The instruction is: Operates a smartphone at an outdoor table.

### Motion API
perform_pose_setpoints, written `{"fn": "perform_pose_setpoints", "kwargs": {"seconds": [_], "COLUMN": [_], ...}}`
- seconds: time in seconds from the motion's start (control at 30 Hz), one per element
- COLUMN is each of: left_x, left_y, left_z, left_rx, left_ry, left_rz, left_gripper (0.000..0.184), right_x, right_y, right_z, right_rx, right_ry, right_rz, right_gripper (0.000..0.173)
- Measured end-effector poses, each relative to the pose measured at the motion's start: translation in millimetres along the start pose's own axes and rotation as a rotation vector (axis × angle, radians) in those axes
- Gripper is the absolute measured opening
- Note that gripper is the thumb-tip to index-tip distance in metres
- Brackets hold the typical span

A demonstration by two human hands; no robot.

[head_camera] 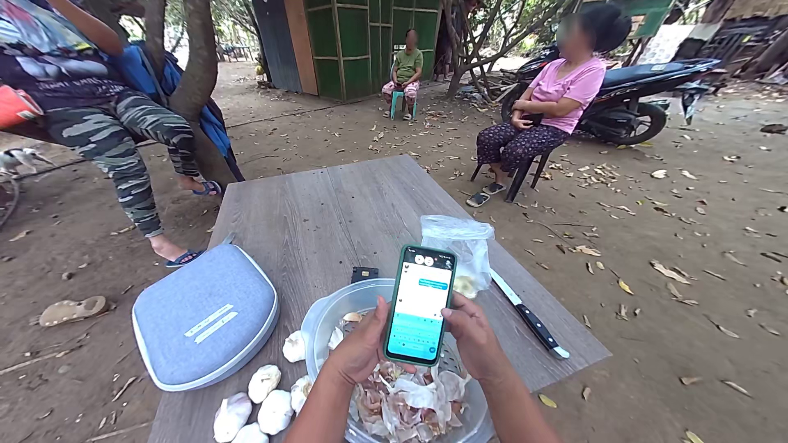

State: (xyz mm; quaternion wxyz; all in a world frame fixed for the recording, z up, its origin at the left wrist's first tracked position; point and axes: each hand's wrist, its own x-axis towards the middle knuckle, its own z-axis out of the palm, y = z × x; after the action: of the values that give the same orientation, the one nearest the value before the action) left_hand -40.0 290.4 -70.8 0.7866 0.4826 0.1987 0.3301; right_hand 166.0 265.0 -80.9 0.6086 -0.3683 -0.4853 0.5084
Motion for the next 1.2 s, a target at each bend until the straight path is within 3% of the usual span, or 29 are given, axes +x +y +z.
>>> {"fn": "perform_pose_setpoints", "kwargs": {"seconds": [0.13, 0.23, 0.43, 0.87, 1.1, 1.17, 1.2], "left_x": [0.8, 1.2, 0.7, 0.3, 0.6, 0.9, 1.1], "left_y": [0.3, 0.7, 0.6, 0.1, 1.3, 1.3, 1.5], "left_z": [2.1, 2.5, 1.9, 1.5, 3.1, 3.0, 3.0], "left_rx": [0.115, 0.12, 0.111, 0.097, 0.089, 0.103, 0.112], "left_ry": [-0.009, -0.001, -0.005, 0.002, 0.027, 0.025, 0.017], "left_rz": [-0.051, -0.07, -0.063, -0.07, -0.084, -0.089, -0.092], "left_gripper": [0.083, 0.078, 0.08, 0.079, 0.071, 0.065, 0.065], "right_x": [0.0, 1.2, 1.8, 0.9, 0.6, 1.5, 1.9], "right_y": [-5.5, -5.0, -1.9, -1.0, -2.7, -2.3, -1.9], "right_z": [8.0, 9.8, 7.2, 6.5, 7.5, 8.9, 9.3], "right_rx": [0.021, 0.008, 0.014, 0.007, -0.024, -0.035, -0.04], "right_ry": [0.188, 0.243, 0.234, 0.225, 0.172, 0.217, 0.247], "right_rz": [0.022, 0.032, 0.005, -0.004, 0.001, 0.001, 0.007], "right_gripper": [0.026, 0.032, 0.046, 0.049, 0.018, 0.025, 0.037]}}
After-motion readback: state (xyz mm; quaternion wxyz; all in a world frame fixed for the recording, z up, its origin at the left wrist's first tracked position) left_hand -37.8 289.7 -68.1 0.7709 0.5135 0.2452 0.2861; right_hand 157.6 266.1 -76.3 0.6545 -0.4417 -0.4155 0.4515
